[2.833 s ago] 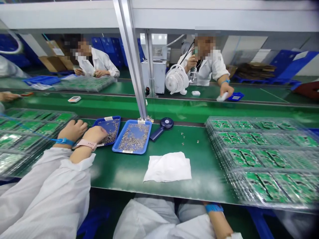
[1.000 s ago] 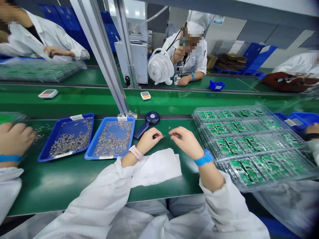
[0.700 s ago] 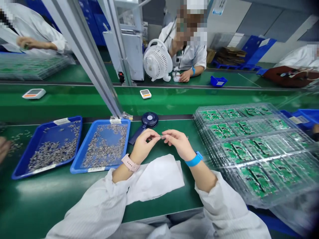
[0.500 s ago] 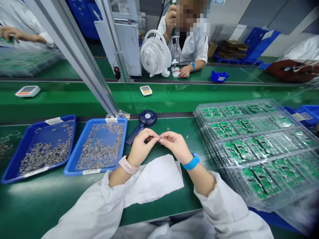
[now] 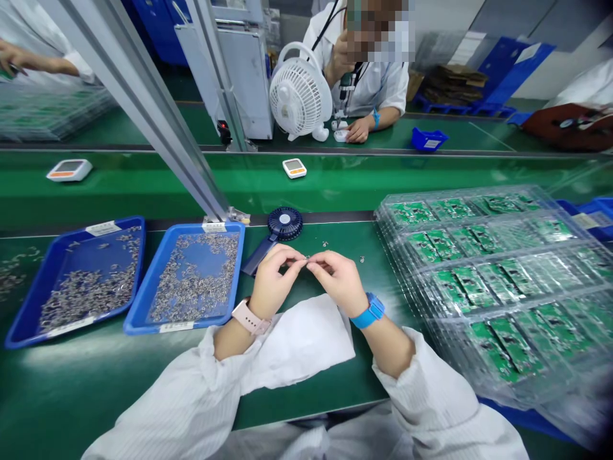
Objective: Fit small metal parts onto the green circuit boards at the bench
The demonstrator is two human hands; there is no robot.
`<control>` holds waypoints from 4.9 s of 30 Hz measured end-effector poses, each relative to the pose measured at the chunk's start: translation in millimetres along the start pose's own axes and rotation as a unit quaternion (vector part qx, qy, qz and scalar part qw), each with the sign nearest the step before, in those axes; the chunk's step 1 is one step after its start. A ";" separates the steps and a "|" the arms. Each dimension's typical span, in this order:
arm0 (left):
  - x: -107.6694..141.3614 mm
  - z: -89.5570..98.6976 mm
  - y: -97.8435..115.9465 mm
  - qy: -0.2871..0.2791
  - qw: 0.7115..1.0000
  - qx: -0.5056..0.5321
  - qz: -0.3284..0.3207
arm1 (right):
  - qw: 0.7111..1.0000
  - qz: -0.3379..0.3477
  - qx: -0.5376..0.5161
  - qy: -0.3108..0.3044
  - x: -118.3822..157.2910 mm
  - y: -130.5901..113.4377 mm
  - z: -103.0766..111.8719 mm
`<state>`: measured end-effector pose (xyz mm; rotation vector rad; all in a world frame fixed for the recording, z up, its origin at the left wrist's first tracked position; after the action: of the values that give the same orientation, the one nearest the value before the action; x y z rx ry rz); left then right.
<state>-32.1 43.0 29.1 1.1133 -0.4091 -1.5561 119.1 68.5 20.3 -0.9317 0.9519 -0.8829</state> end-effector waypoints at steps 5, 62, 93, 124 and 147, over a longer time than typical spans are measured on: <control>2.2 -7.8 -7.9 -0.053 0.975 -0.214 -0.001 | 0.946 0.107 0.301 -0.054 -2.9 -0.6 0.4; 46.1 35.3 57.5 -0.131 0.986 -0.011 0.099 | 0.986 0.023 0.163 -0.025 28.2 -71.2 24.9; 1.6 74.4 126.3 -0.075 0.996 0.054 0.005 | 0.985 0.024 -0.169 0.003 29.3 -135.2 38.4; -8.1 67.0 124.7 -0.069 0.997 -0.017 -0.002 | 0.995 -0.026 -0.090 -0.015 11.9 -129.9 43.0; -5.4 67.8 142.9 -0.055 0.916 -0.258 -0.302 | 0.974 -0.154 -0.156 -0.053 14.2 -111.7 43.7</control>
<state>-6.0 -17.6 173.0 0.7611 0.3089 -2.1096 142.4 28.6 132.0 -1.4097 0.8819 -0.9470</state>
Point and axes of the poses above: each hand's wrist, its own x-axis away from the middle knuckle, its own z-axis out of the back of the hand, y = z × x, the point moved 5 cm from there along -x, towards the middle knuckle, and after that the axes turned 8 degrees about -x, right-handed, at the moved point
